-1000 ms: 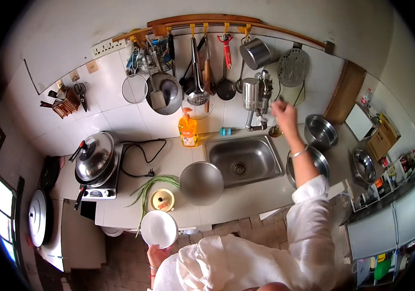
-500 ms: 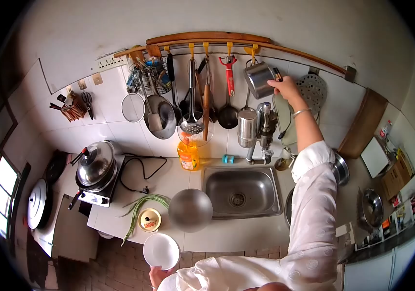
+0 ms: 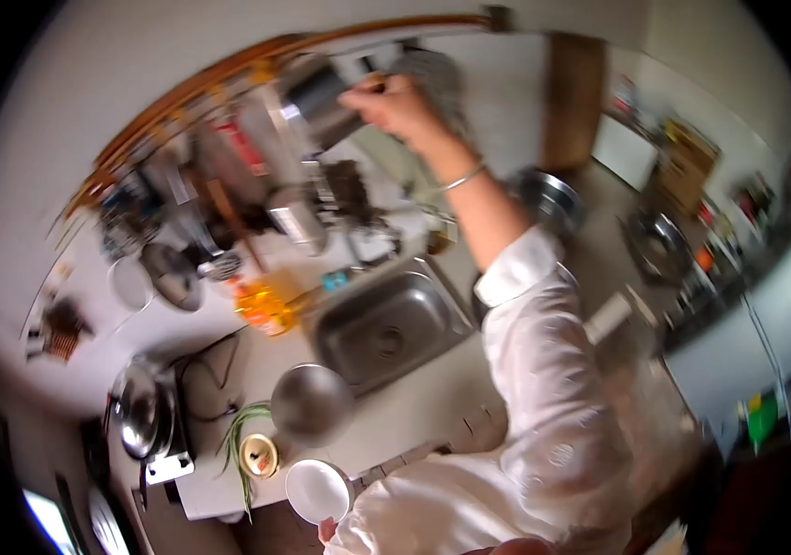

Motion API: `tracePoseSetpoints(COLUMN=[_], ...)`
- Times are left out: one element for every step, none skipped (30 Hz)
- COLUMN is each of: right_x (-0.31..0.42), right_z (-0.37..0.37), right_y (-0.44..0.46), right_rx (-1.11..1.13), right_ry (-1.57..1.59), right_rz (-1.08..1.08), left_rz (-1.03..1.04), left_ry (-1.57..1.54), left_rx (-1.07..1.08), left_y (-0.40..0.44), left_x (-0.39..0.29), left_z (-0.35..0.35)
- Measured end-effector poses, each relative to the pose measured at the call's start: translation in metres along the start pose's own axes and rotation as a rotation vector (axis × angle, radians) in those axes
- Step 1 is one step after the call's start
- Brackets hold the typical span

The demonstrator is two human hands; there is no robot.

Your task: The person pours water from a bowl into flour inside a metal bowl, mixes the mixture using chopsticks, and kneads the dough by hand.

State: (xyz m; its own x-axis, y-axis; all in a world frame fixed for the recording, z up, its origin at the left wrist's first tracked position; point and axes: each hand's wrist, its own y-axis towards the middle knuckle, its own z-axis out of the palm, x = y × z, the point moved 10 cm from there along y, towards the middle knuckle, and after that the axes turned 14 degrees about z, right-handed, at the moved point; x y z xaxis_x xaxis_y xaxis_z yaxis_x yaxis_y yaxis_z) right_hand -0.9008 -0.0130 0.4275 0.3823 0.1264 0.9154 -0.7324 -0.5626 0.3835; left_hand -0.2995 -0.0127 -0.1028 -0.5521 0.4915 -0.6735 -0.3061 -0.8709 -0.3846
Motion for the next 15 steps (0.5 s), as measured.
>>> tracePoseSetpoints(right_x=[-0.005,-0.01,-0.028,-0.045,-0.059,-0.073,-0.088,-0.104,-0.118,-0.129,-0.142,-0.153,-0.169,-0.183,-0.194], right_z=[-0.008,-0.014,-0.024,-0.027,-0.036,-0.046,-0.055,-0.066,-0.083,-0.1,-0.122,-0.146,-0.173,-0.199,-0.226], right_y=[-0.027,-0.058,-0.088,-0.117,-0.149,-0.18,-0.205,-0.234,-0.263,-0.294,-0.322,-0.351,-0.378,-0.404,-0.429], right_rx=[0.022,0.058,0.068,0.091,0.076,0.065,0.05,0.034,-0.019,-0.068,-0.108,-0.145,-0.205,-0.257,-0.305], right_ry=[0.048,0.101,0.111,0.131,0.059,-0.016,-0.12,-0.228,-0.277,-0.325,-0.346,-0.368,-0.345,-0.321,-0.324], right_rz=[-0.019,-0.046,0.024,0.087,0.101,0.111,0.047,-0.018,-0.04,-0.059,0.0,0.06,0.145,0.233,0.311], left_rz=[-0.026,-0.049,-0.059,-0.064,-0.064,-0.065,-0.07,-0.072,-0.069,-0.077,-0.07,-0.072,-0.071,-0.078,-0.087], left_ry=[0.025,0.042,0.057,0.071,0.081,0.081,0.084,0.081,0.078,0.072,0.061,0.046,0.028,0.004,-0.017], left_rx=[0.014,0.026,0.037,0.046,0.054,0.063,0.073,0.08,0.085,0.093,0.092,0.096,0.097,0.096,0.101], left_y=[0.003,0.007,0.006,0.003,0.001,-0.001,-0.005,-0.01,-0.015,-0.023,-0.03,-0.038,-0.048,-0.058,-0.069], left_x=[0.006,0.014,0.019,0.023,0.026,0.029,0.033,0.037,0.042,0.048,0.053,0.06,0.066,0.073,0.08], left_z=[0.009,0.019,0.026,0.031,0.036,0.04,0.044,0.047,0.048,0.05,0.048,0.047,0.042,0.037,0.032])
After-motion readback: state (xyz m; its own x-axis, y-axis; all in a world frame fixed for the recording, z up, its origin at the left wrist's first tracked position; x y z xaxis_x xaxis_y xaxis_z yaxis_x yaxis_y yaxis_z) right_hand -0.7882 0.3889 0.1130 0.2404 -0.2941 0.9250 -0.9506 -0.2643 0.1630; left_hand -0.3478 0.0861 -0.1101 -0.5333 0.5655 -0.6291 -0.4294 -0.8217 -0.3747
